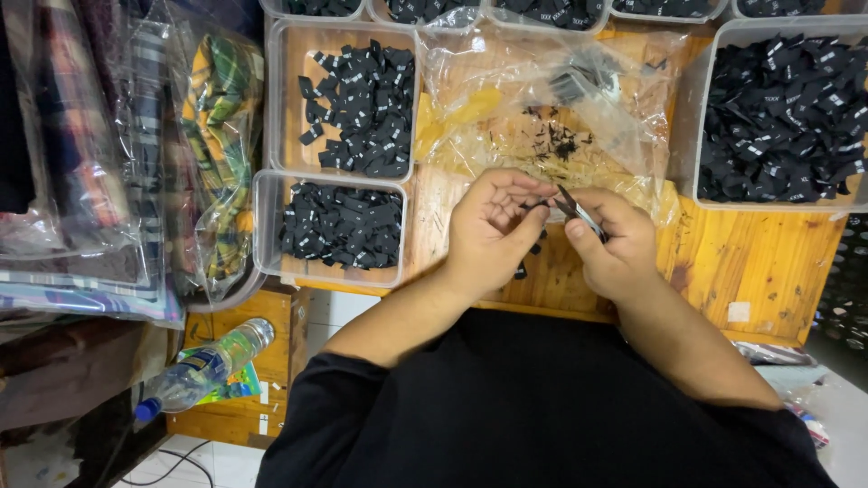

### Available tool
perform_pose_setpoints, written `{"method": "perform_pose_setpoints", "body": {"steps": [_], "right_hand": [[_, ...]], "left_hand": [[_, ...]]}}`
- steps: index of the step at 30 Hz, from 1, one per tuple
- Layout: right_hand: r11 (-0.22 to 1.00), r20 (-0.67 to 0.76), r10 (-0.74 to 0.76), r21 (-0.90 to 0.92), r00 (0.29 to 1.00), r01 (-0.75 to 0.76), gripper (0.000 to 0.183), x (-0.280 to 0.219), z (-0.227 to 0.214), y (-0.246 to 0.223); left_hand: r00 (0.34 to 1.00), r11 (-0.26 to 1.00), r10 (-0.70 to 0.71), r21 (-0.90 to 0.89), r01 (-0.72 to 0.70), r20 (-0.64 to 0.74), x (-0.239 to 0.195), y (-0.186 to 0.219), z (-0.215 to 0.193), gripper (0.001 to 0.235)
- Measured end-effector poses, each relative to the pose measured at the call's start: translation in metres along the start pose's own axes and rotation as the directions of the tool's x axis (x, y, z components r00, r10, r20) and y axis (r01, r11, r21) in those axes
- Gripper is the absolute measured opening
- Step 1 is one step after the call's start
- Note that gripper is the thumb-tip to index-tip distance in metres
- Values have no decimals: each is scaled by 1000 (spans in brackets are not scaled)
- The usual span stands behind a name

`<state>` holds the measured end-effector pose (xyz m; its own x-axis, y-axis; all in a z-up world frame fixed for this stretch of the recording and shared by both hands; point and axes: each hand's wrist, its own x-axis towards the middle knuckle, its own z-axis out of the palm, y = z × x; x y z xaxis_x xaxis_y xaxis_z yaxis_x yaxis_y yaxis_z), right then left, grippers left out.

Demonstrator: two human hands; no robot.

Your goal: Using small snips to trim and separate black fabric labels at a workbench.

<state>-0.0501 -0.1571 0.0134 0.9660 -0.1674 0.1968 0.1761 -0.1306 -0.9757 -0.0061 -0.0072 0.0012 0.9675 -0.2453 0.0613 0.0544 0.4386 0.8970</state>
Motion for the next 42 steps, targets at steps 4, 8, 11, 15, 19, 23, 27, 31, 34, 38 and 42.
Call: {"method": "perform_pose_setpoints", "body": {"steps": [4, 8, 11, 15, 19, 23, 27, 31, 34, 38, 42], "right_hand": [[999, -5, 2, 43, 1000, -1, 31, -5, -2, 9], [992, -10, 11, 128, 1000, -10, 49, -7, -4, 15], [990, -13, 15, 141, 1000, -13, 45, -9, -6, 21], [995, -10, -3, 98, 1000, 4, 34, -1, -3, 4], [998, -11, -20, 66, 1000, 21, 33, -1, -2, 4], [999, -19, -52, 14, 998, 53, 34, -4, -3, 6], [993, -59, -115, -4, 992, 115, 34, -6, -6, 11], [992, -64, -128, 1, 990, 128, 34, -10, -9, 10], [990, -66, -142, 0, 988, 142, 33, -11, -10, 9], [986, -69, -168, -4, 983, 168, 33, -11, -10, 6], [985, -74, -175, -16, 982, 174, 32, -12, -11, 7]], "left_hand": [[1000, 995, 10, 97, -13, 29, 0, 6, 1, 29], [999, 994, 17, 112, -21, 35, 0, 8, 1, 28], [999, 994, 14, 108, -17, 34, 0, 8, 1, 28], [999, 994, 13, 110, -17, 36, 0, 10, 1, 27], [999, 993, 12, 115, -15, 31, 1, 10, 1, 27], [1000, 995, -3, 96, 1, 18, -3, 13, 2, 23], [1000, 992, 3, 124, -6, 26, -6, 29, 5, 21], [996, 979, 65, 191, -74, 55, -3, 56, -3, 16], [990, 960, 139, 242, -143, 34, 1, 72, -11, 11], [1000, 985, 23, 170, -25, 10, 3, 72, -27, 13], [974, 976, -217, -41, 214, -60, -4, 57, -23, 18]]}}
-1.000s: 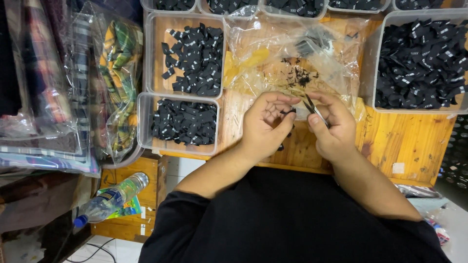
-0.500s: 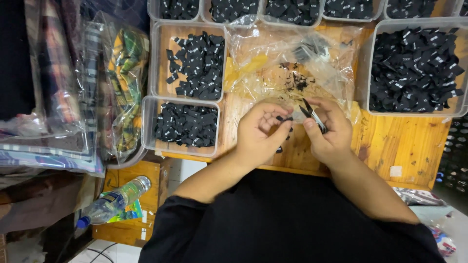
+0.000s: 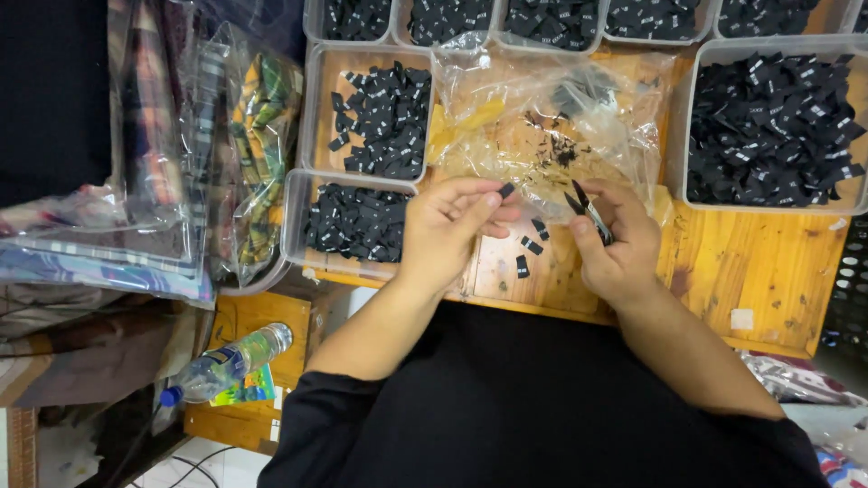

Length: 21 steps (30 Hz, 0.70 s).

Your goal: Using small snips to trim and separate black fabric labels at a workbench.

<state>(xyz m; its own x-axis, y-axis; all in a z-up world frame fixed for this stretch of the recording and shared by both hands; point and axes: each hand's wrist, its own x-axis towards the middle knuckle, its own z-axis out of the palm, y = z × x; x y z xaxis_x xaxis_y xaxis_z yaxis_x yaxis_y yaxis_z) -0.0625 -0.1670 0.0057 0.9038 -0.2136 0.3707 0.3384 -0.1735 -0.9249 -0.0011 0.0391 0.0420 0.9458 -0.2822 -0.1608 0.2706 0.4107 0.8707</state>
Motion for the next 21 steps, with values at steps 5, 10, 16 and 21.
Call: {"method": "perform_pose_setpoints", "body": {"steps": [5, 10, 16, 21], "right_hand": [[1000, 6, -1, -22, 1000, 1, 32, -1, 1, 1], [999, 10, -15, -39, 1000, 15, 32, 0, 2, 0], [997, -1, -28, -66, 1000, 28, 31, 1, 0, 0], [995, -10, -46, -88, 999, 45, 31, 4, 1, 0]], "left_hand": [[993, 946, -106, -301, 119, 59, -6, -15, 3, 23], [991, 932, -92, -341, 120, 97, -7, -9, 1, 28], [994, 984, -55, -165, 70, 93, -4, 7, -1, 28], [996, 995, -13, 95, 4, 91, 6, 36, -3, 20]]}}
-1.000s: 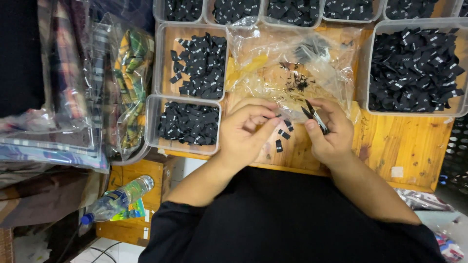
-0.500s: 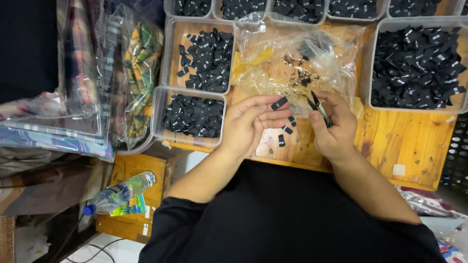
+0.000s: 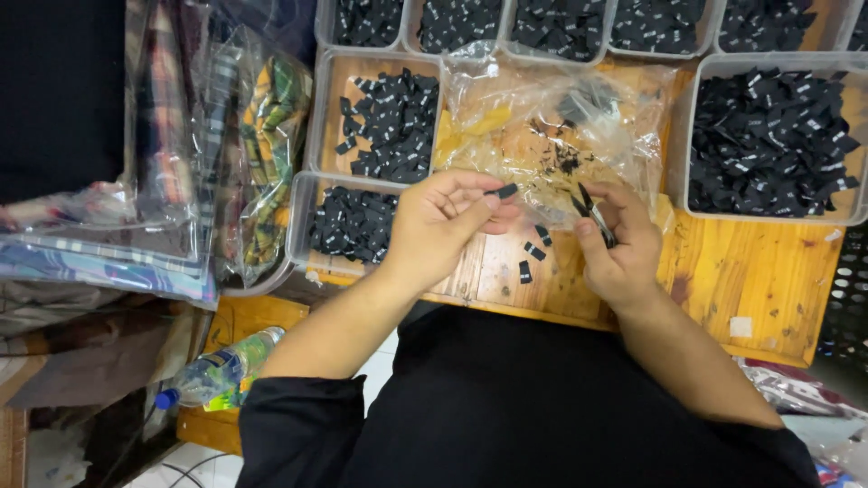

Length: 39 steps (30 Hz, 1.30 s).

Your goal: Using small snips to trim and separate black fabric labels at a workbench.

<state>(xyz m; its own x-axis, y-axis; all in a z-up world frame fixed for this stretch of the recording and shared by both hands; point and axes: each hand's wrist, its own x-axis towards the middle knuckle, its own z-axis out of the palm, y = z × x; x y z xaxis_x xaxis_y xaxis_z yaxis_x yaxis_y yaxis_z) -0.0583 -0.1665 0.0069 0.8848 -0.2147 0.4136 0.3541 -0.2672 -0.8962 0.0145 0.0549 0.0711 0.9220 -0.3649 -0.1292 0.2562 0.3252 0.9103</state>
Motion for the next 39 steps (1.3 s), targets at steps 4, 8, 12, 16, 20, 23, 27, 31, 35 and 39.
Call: {"method": "perform_pose_setpoints", "body": {"steps": [4, 8, 12, 16, 20, 23, 27, 31, 35, 39], "right_hand": [[994, 2, 18, -103, 1000, -18, 32, 0, 5, -2], [919, 110, 19, -394, 994, 27, 34, -11, 5, 10], [766, 237, 175, -642, 956, 19, 41, -20, 4, 22], [826, 269, 98, -559, 958, 73, 35, -10, 4, 11], [849, 328, 86, -519, 941, 103, 34, -5, 2, 5], [839, 277, -176, -459, 945, 291, 30, -1, 3, -1], [845, 268, -239, -415, 933, 336, 30, -1, 3, -1], [854, 233, -264, -394, 936, 340, 31, -4, 4, 5], [899, 283, -37, -409, 958, 156, 28, -1, 0, 4], [798, 165, 229, -597, 959, -88, 48, -20, -1, 24]], "left_hand": [[997, 966, 60, 248, -68, 39, 29, 41, -1, 18], [872, 616, 393, 620, -486, 293, 80, 61, 19, 12], [774, 426, 329, 647, -632, 540, 142, 48, 54, 17], [724, 213, 161, 692, -690, 671, 216, -4, 75, 22], [766, 91, 76, 761, -643, 638, 256, -33, 96, 24], [816, 2, 0, 816, -577, 577, 263, -36, 111, 30], [843, -82, -122, 842, -534, 523, 266, -32, 118, 27], [810, 28, -99, 815, -579, 578, 242, 8, 110, 28], [712, 126, 193, 702, -700, 675, 191, 59, 91, 23], [501, 164, 533, 498, -852, 681, 96, 112, 77, 14]]}}
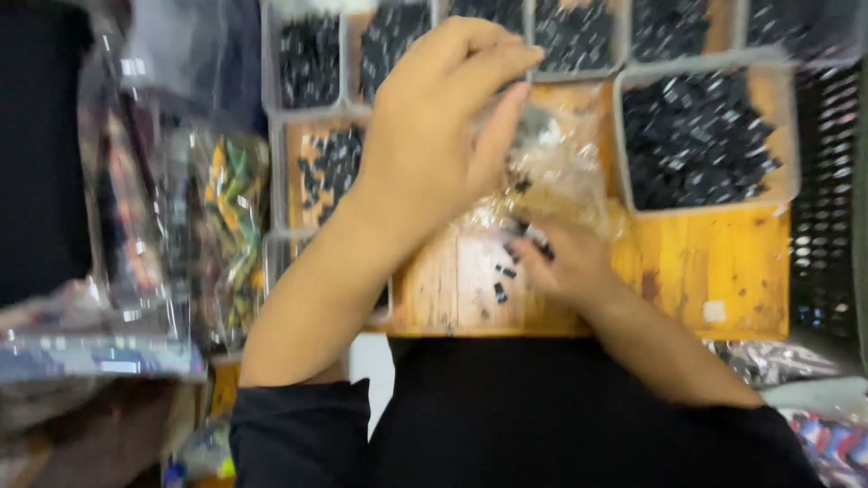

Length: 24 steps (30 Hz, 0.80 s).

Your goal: Using small snips to trim and separate black fabric labels at a workbench.

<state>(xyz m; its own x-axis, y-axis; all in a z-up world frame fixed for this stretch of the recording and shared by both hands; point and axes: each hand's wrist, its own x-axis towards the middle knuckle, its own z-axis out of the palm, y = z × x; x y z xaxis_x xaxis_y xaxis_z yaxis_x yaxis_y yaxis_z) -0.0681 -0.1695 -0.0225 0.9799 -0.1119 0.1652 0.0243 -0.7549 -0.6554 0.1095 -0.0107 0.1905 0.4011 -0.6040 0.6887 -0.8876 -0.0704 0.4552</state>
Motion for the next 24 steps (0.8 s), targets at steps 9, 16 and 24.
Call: {"method": "perform_pose_setpoints", "body": {"steps": [9, 16, 24], "right_hand": [[970, -124, -236, -89, 964, 226, 42, 4, -3, 2], [918, -302, -389, -44, 870, 395, 36, 1, 12, 18], [977, -36, -155, 142, 987, 159, 41, 0, -5, 20]], "left_hand": [[974, 954, -210, -198, 224, 87, -153, 88, 9, 15], [862, 872, -475, -39, 488, 178, -232, 49, 79, 15], [879, 911, -402, 12, 413, 257, -236, 46, 94, 15]]}}
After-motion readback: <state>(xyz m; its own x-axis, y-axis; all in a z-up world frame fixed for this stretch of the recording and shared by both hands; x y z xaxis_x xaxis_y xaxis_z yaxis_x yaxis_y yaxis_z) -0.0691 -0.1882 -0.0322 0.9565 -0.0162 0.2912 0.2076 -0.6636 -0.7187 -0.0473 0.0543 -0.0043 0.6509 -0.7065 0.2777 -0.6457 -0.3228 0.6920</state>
